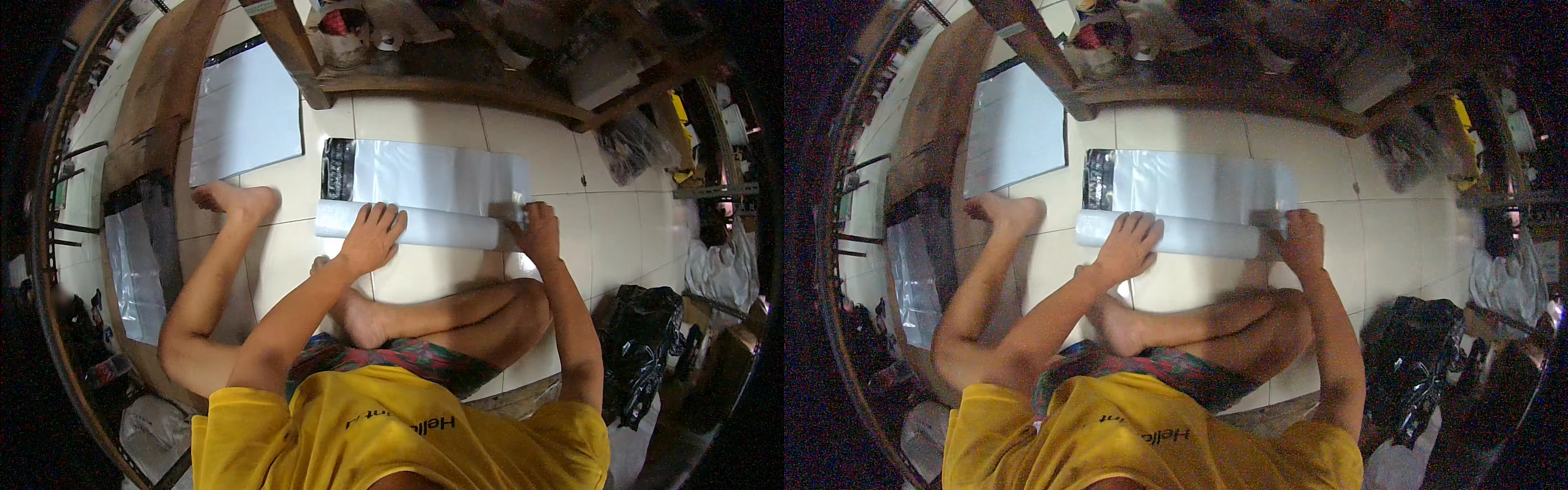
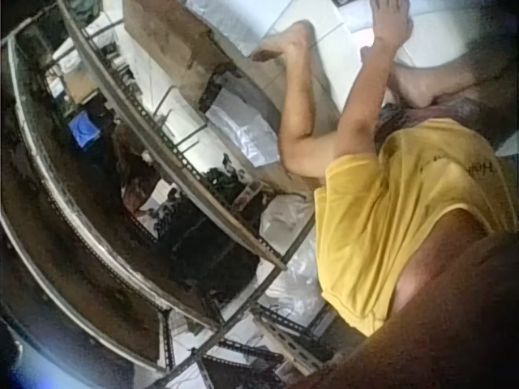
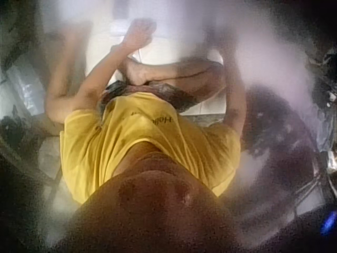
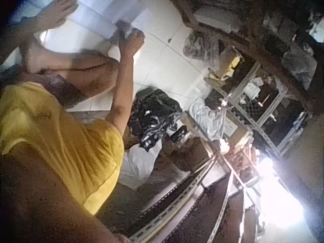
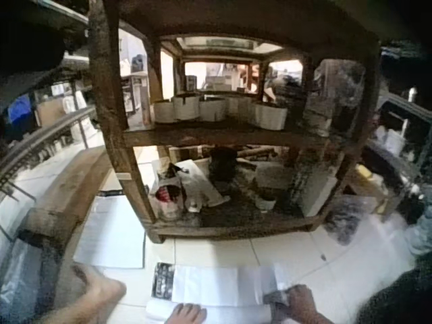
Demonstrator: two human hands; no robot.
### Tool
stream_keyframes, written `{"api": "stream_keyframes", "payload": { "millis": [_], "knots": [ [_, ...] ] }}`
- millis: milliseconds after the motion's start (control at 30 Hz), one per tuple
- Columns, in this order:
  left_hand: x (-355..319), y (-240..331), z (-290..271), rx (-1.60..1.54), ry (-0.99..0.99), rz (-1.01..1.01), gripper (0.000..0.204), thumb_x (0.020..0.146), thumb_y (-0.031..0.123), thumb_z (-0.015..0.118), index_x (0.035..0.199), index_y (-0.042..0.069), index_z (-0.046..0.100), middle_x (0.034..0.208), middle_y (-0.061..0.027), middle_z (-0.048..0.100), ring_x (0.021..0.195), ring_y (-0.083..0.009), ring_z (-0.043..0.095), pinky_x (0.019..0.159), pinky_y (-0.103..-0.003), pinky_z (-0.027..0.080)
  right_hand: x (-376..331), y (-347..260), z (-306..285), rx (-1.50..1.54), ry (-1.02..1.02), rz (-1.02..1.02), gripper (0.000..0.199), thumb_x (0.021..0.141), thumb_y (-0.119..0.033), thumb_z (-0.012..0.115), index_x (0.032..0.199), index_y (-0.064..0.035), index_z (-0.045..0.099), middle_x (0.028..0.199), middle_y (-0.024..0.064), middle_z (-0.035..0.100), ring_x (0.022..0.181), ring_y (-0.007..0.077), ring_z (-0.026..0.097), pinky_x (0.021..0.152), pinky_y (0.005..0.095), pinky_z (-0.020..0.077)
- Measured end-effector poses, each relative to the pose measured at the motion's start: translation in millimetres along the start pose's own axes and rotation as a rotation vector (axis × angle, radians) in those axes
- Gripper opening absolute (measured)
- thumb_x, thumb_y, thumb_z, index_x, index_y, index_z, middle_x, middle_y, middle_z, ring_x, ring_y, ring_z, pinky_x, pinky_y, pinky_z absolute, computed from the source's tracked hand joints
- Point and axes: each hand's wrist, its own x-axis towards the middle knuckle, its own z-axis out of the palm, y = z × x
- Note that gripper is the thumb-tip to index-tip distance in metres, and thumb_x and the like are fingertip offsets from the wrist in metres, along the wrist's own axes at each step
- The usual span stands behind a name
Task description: The person sits on the floor and repeatedly folds white poly mailers, then rolls them into a tight cylinder. They handle the mailers one by one, smoothing and folding them before rolling them up and stacking the rolled bundles.
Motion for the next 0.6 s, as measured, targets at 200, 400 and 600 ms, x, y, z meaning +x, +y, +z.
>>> {"api": "stream_keyframes", "payload": {
  "millis": [200, 400, 600],
  "knots": [
    [29.7, -27.5, -1.7, -0.105, -0.177, -0.033, 0.039, 0.085, 0.035, 0.064, 0.107, 0.004, 0.058, 0.094, -0.0168, 0.068, 0.087, -0.0351, 0.065, 0.081, -0.049, 0.053, 6.3, -39.1, -22.2, 0.01, -0.157, -0.268, 0.042, 0.085, -0.022, 0.068, 0.125, -0.0132, 0.062, 0.117, 0.0108, 0.064, 0.102, 0.0353, 0.063, 0.088, 0.0466, 0.0532],
    [31.4, -52.2, -17.9, -0.132, -0.258, -0.232, 0.054, 0.085, 0.038, 0.063, 0.129, 0.007, 0.058, 0.114, -0.0191, 0.065, 0.115, -0.0359, 0.057, 0.101, -0.051, 0.043, 50.2, -12.7, -25.6, 0.307, -0.579, 0.17, 0.055, 0.08, -0.041, 0.08, 0.12, -0.0079, 0.063, 0.115, 0.0119, 0.065, 0.103, 0.0378, 0.063, 0.091, 0.0486, 0.0522],
    [22.8, -9.5, 2.1, 0.045, 0.016, -0.015, 0.066, 0.078, 0.034, 0.074, 0.129, -0.001, 0.051, 0.133, -0.0204, 0.053, 0.123, -0.0377, 0.05, 0.106, -0.054, 0.038, 51.5, -35.7, -5.9, 0.08, -0.24, -0.208, 0.054, 0.074, -0.029, 0.083, 0.118, -0.0082, 0.06, 0.115, 0.0146, 0.062, 0.108, 0.035, 0.059, 0.092, 0.0496, 0.0479]
  ]
}}
